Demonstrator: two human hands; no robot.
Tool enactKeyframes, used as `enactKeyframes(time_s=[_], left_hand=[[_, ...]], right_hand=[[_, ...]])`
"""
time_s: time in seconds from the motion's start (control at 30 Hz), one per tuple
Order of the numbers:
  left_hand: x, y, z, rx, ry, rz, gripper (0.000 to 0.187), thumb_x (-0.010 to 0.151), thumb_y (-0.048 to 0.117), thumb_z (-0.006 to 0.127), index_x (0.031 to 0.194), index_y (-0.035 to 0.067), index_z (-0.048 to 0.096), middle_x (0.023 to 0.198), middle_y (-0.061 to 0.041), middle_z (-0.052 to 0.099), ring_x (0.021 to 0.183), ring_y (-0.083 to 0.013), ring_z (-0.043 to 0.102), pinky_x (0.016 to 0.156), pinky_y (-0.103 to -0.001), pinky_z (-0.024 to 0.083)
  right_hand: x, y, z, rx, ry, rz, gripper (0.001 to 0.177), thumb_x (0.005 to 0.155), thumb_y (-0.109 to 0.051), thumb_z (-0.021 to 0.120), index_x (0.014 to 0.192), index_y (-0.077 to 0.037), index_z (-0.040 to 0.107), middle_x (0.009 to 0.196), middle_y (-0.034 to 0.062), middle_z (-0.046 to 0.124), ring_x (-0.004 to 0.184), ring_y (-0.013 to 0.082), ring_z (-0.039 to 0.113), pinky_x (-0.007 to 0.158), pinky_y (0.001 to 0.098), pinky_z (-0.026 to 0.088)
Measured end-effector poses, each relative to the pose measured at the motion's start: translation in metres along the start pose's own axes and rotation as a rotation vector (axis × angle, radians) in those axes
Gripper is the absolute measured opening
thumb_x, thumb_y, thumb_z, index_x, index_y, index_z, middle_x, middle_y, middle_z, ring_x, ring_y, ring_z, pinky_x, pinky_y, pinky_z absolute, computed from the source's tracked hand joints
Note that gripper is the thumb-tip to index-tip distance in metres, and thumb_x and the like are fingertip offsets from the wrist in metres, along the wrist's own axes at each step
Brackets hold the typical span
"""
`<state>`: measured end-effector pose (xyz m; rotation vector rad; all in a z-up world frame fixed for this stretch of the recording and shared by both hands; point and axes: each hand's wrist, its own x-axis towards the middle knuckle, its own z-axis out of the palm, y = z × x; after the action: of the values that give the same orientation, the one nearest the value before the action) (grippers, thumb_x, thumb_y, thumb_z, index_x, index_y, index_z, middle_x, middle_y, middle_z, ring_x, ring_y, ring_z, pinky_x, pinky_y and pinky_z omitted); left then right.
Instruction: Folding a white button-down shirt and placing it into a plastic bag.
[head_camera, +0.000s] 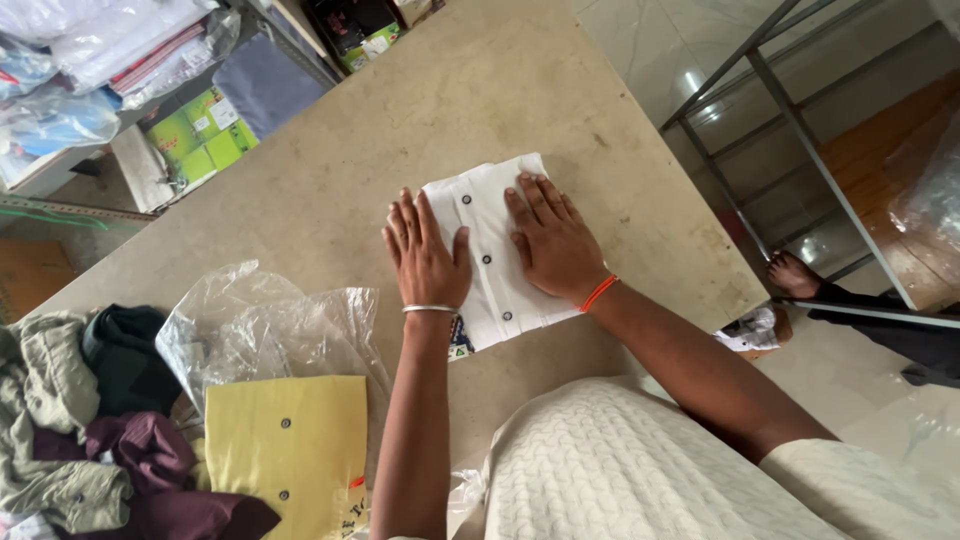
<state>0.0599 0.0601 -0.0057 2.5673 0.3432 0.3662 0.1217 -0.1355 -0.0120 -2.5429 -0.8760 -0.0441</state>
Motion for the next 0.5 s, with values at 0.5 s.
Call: enactKeyframes(time_s=[0.5], left_hand=[[0.007,-0.024,0.016,0.177,-0.118,-0.180,0.079,0.098,0.047,0.053,0.162,0.010,0.027,0.168,-0.015,0.027,0.156,-0.0397,0.019,0.124,-0.058,0.009]], right_hand=[[0.003,-0.006,-0.008,-0.027,0.004,0.004,0.061,0.097,-0.031,0.058,0.153,-0.008,0.046,0.163,0.0172,0.036,0.151,0.0356,0.033,0.122,0.0508,0.028]])
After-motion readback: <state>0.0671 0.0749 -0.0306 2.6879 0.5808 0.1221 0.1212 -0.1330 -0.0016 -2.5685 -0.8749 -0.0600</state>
